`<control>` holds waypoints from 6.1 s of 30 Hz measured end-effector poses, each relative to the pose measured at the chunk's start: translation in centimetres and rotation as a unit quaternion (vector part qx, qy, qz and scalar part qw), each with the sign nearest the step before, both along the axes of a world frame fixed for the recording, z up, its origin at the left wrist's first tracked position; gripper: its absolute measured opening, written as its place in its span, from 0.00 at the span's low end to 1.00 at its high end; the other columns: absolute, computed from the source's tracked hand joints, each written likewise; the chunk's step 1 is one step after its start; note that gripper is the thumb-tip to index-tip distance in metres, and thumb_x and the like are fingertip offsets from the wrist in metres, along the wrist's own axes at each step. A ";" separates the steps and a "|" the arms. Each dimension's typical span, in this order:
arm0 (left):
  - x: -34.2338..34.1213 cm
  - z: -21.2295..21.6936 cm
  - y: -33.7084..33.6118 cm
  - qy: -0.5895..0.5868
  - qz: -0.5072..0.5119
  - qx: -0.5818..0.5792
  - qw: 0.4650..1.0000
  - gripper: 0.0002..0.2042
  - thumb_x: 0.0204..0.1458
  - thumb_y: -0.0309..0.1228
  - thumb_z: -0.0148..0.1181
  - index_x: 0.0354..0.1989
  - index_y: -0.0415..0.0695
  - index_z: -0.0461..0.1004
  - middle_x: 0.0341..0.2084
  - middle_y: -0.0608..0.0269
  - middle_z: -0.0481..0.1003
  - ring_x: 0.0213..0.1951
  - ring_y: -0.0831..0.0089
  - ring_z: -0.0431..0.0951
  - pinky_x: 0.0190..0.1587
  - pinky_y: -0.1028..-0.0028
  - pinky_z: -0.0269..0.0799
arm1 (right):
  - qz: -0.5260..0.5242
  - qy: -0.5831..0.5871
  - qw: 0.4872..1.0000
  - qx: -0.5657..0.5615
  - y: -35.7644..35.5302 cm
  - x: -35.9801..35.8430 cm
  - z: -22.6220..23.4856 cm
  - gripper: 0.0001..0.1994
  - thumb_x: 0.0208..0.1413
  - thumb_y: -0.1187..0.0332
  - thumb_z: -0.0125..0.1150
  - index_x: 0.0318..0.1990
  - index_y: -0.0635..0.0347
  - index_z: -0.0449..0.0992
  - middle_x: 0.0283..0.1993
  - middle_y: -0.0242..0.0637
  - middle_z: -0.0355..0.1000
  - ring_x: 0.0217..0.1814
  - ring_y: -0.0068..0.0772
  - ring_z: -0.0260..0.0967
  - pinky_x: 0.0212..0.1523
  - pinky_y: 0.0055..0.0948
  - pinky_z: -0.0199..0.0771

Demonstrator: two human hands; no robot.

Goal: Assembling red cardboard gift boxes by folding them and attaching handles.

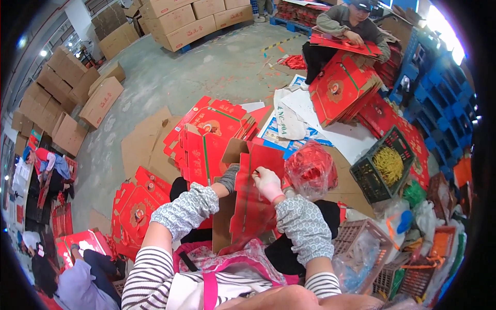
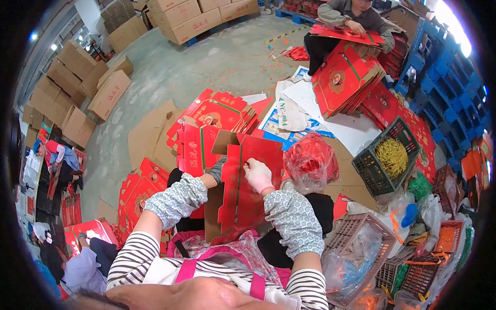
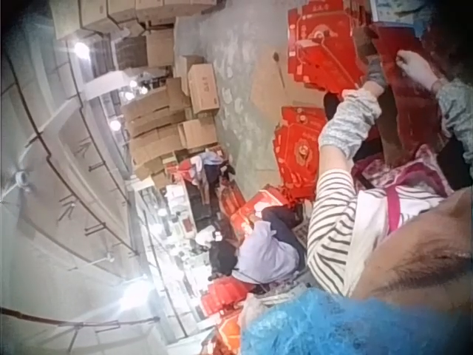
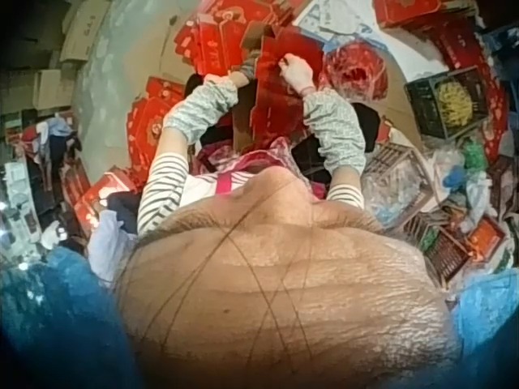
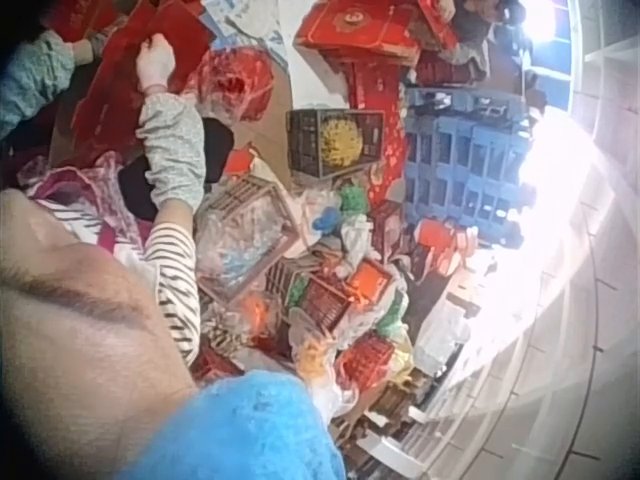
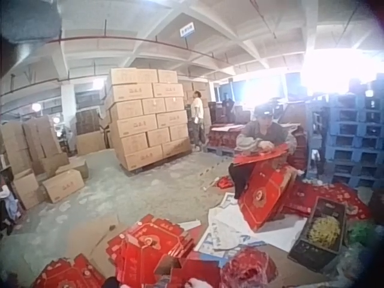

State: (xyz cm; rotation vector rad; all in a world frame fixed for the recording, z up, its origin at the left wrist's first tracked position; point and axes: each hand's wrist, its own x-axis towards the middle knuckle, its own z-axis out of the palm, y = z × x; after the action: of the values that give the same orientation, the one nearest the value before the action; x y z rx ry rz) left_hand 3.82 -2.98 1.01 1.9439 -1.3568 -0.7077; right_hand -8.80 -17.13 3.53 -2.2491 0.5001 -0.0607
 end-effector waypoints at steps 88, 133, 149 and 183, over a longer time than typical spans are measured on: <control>-4.7 -10.4 12.5 0.328 0.122 0.017 0.936 0.16 0.59 0.32 0.37 0.53 0.43 0.66 0.51 0.58 0.69 0.54 0.67 0.66 0.58 0.67 0.60 | -0.173 -0.005 0.900 -0.401 -10.7 -18.9 15.1 0.08 0.47 0.73 0.57 0.37 0.55 0.74 0.36 0.40 0.72 0.37 0.45 0.71 0.34 0.35 0.70; -9.9 -1.9 11.3 0.608 0.126 -0.051 0.782 0.12 0.47 0.24 0.61 0.41 0.44 0.71 0.33 0.64 0.75 0.34 0.75 0.75 0.37 0.73 0.75 | -0.008 -0.002 0.979 0.202 8.0 -10.3 -4.8 0.07 0.51 0.70 0.53 0.35 0.63 0.74 0.29 0.41 0.76 0.35 0.37 0.75 0.36 0.32 0.72; -10.6 0.3 10.5 0.712 0.225 -0.038 0.665 0.07 0.48 0.23 0.59 0.36 0.43 0.72 0.29 0.65 0.75 0.31 0.76 0.75 0.31 0.76 0.73 | -0.030 -0.042 0.997 0.057 10.1 -9.4 -3.5 0.03 0.51 0.71 0.55 0.32 0.59 0.72 0.26 0.42 0.74 0.29 0.40 0.75 0.30 0.34 0.72; -11.1 -6.0 12.0 0.744 0.216 -0.139 0.617 0.08 0.58 0.31 0.44 0.39 0.42 0.70 0.32 0.59 0.74 0.34 0.68 0.75 0.38 0.68 0.73 | -0.012 -0.075 0.996 -0.042 11.7 -9.9 -5.2 0.10 0.45 0.74 0.55 0.35 0.55 0.65 0.25 0.43 0.72 0.27 0.47 0.72 0.25 0.44 0.70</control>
State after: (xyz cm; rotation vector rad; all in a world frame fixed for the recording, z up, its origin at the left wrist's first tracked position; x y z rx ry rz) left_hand -7.30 8.97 -4.96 0.7063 0.1016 -1.2600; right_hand -18.71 -5.43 -1.63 -2.3000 0.4523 -0.2657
